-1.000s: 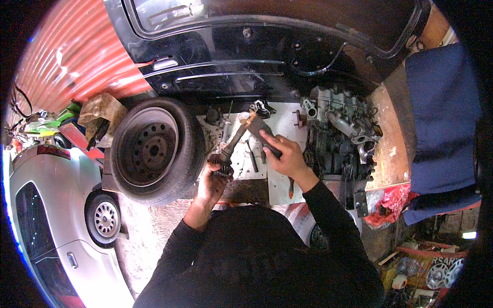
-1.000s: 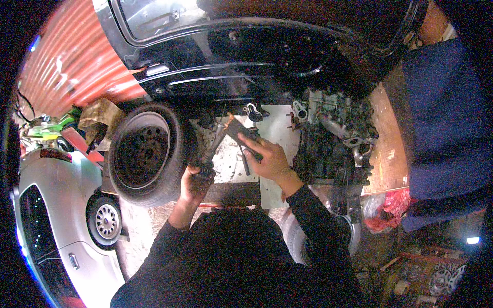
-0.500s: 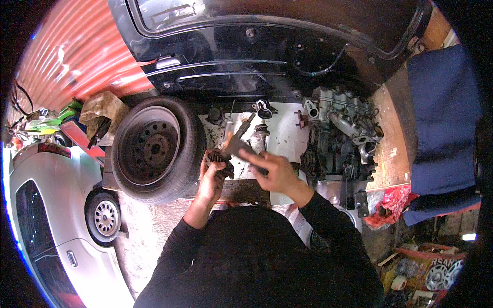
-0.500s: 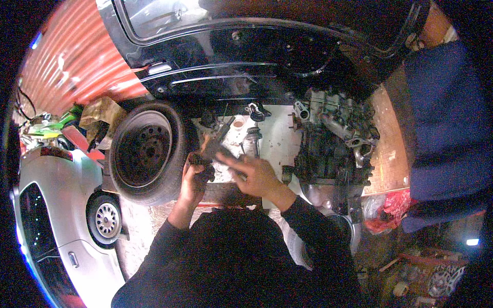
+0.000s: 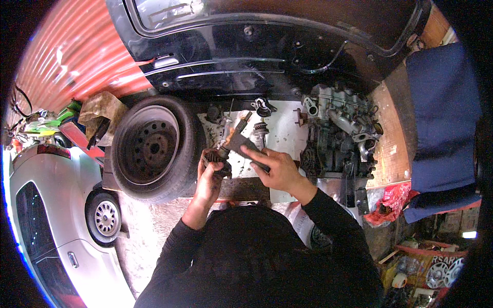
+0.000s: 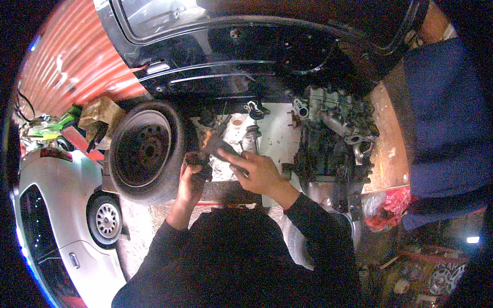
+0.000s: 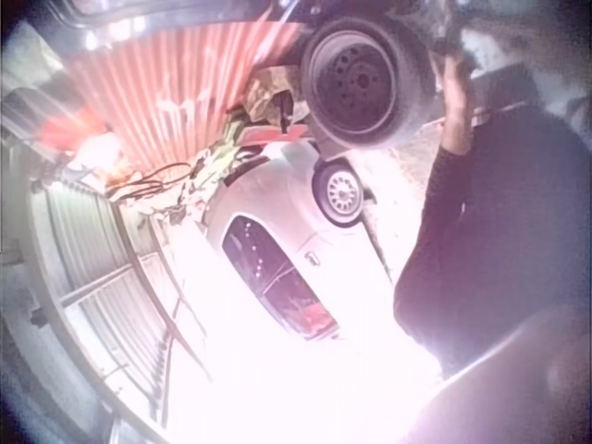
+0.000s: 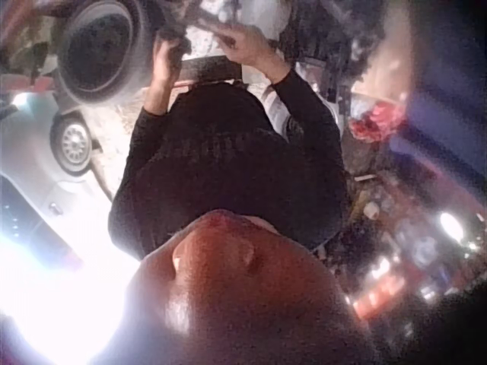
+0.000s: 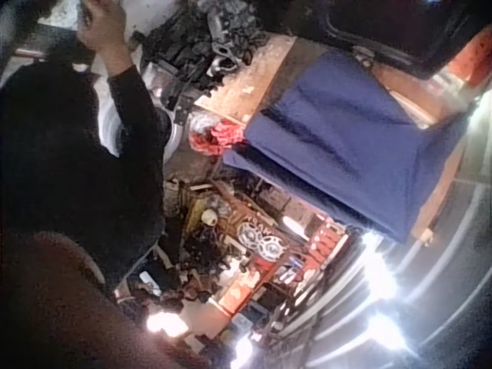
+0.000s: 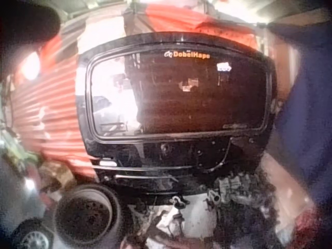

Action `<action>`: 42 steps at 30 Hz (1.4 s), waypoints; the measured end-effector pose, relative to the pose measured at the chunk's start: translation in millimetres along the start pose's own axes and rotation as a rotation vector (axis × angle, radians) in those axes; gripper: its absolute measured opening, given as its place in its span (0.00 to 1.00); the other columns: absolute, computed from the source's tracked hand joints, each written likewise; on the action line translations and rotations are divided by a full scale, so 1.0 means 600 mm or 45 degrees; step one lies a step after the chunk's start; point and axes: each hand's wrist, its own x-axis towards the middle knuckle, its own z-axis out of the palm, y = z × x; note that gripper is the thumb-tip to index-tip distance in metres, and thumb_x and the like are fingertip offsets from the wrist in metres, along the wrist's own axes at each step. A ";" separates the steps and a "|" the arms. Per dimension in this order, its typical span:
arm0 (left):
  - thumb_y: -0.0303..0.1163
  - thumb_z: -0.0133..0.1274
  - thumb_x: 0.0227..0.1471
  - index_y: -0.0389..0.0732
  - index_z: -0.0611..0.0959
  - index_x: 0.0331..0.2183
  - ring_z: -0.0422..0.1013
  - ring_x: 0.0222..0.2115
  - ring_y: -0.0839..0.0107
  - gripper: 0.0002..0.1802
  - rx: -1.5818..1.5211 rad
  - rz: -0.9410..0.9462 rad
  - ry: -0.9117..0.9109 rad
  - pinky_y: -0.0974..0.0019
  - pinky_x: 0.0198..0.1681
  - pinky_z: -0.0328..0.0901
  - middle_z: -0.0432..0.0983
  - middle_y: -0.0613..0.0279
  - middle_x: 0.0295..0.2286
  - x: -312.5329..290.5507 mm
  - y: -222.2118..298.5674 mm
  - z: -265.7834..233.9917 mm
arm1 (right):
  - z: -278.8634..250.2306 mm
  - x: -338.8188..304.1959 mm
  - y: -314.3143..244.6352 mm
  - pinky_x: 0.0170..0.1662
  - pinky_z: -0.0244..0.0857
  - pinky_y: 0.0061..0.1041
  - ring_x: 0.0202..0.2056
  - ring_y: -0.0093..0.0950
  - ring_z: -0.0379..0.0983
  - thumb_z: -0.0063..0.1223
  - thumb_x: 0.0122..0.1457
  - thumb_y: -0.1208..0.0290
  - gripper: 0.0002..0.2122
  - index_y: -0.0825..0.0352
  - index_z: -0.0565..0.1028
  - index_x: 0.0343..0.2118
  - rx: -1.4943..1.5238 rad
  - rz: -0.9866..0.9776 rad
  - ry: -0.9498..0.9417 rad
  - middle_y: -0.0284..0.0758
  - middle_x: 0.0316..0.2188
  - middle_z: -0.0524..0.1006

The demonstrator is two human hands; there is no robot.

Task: The person scrubs a metal gear with a wire brush, rotating it to clean multiple sides. The person then uses a small orange-handled tool to scrape residue from the gear's teeth and shaft. The person continues scrubbing the gear with the wire brush, focusing on the shaft and gear teeth.

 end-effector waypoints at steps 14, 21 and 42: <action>0.19 0.56 0.42 0.38 0.69 0.45 0.68 0.32 0.76 0.25 0.464 0.352 0.011 0.70 0.33 0.68 0.68 0.65 0.32 0.014 0.009 -0.001 | -0.021 0.019 -0.031 0.38 0.72 0.39 0.33 0.42 0.78 0.54 0.58 0.68 0.28 0.43 0.65 0.62 -0.029 0.057 0.002 0.43 0.26 0.77; 0.18 0.55 0.42 0.39 0.70 0.43 0.68 0.31 0.76 0.23 0.366 0.302 0.004 0.70 0.31 0.68 0.66 0.65 0.31 0.005 0.022 0.022 | -0.016 0.021 -0.015 0.36 0.72 0.40 0.29 0.44 0.77 0.53 0.58 0.68 0.27 0.45 0.66 0.62 -0.020 0.046 0.088 0.42 0.26 0.77; 0.48 0.55 0.43 0.39 0.73 0.51 0.65 0.20 0.72 0.35 -0.768 -0.640 -0.303 0.74 0.15 0.62 0.71 0.50 0.35 -0.015 0.001 -0.017 | -0.079 0.022 0.038 0.28 0.72 0.32 0.26 0.37 0.76 0.62 0.49 0.72 0.25 0.47 0.76 0.54 -0.084 -0.136 0.393 0.39 0.30 0.78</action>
